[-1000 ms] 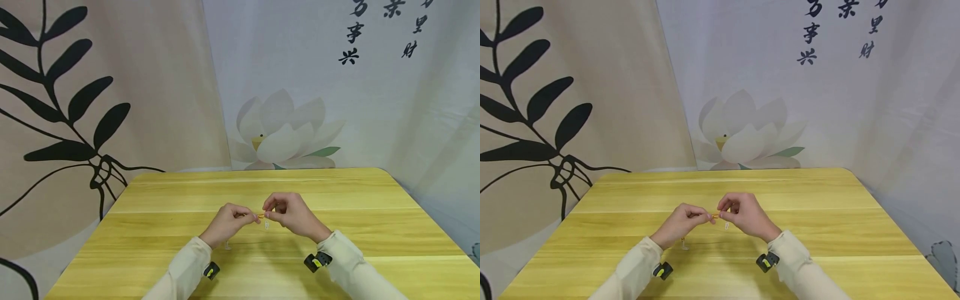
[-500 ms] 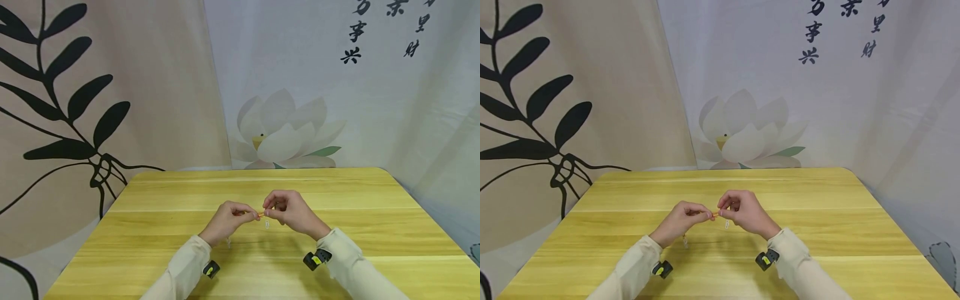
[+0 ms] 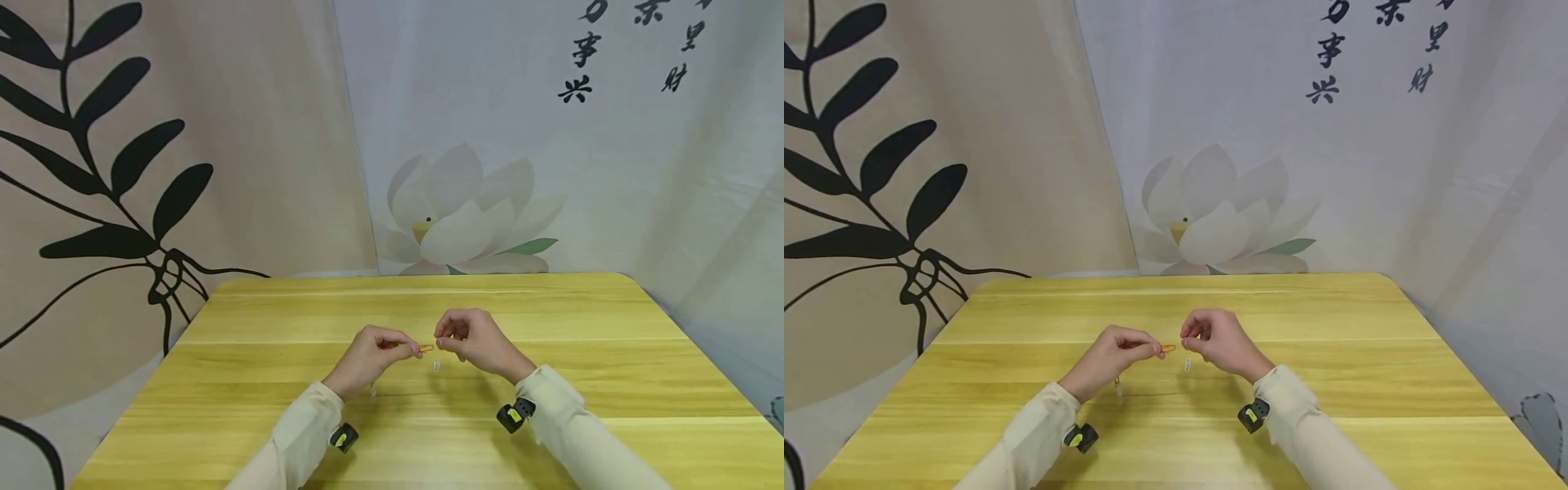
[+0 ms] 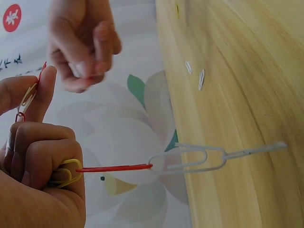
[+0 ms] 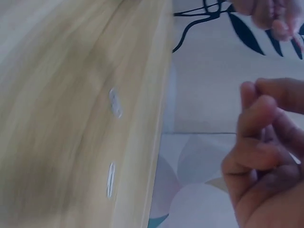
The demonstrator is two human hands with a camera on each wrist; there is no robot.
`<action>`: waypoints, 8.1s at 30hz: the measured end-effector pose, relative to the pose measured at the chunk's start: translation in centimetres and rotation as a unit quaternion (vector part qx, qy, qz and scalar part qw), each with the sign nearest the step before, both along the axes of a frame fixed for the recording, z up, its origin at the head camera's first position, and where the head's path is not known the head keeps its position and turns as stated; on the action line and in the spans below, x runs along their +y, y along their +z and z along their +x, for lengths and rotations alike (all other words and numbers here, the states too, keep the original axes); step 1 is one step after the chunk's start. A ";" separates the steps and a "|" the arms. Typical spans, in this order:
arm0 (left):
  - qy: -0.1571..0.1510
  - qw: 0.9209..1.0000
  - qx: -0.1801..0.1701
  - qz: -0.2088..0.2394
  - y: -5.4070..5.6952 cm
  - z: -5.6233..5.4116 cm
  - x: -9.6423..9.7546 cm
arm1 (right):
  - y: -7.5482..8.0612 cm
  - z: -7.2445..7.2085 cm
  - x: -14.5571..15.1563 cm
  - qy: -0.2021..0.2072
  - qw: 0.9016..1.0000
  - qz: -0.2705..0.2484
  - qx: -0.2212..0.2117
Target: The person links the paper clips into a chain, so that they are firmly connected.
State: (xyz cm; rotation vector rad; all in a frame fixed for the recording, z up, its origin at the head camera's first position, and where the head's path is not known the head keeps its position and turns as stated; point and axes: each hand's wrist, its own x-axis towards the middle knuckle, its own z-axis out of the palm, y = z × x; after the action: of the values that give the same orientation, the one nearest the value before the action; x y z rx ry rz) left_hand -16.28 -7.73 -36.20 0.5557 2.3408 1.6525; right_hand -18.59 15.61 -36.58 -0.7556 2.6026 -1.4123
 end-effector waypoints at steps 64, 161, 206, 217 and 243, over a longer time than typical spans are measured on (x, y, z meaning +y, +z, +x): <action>0.009 0.999 -0.022 0.027 0.2 -0.4 -0.1 | -0.4 -1.2 -1.6 0.018 0.994 0.106 0.019; 0.011 0.999 0.029 -0.013 0.3 -0.6 1.0 | 2.1 -0.1 2.8 -0.035 0.991 0.053 0.117; -0.092 0.995 0.014 0.031 0.9 -0.5 0.8 | -3.3 -4.9 1.0 -0.026 0.950 0.311 0.021; -0.070 0.997 0.008 0.019 0.8 -0.5 0.6 | -3.2 -4.9 1.0 -0.035 0.950 0.310 0.011; -0.029 1.000 0.004 0.005 0.3 -0.7 0.7 | -1.4 -3.9 1.8 0.049 0.984 0.166 -0.035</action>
State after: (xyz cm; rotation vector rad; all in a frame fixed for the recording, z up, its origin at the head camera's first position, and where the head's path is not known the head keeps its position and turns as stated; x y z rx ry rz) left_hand -16.94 -7.02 -35.93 0.6262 2.3010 1.6398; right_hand -22.48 17.39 -38.02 -0.7570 2.6089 -0.9273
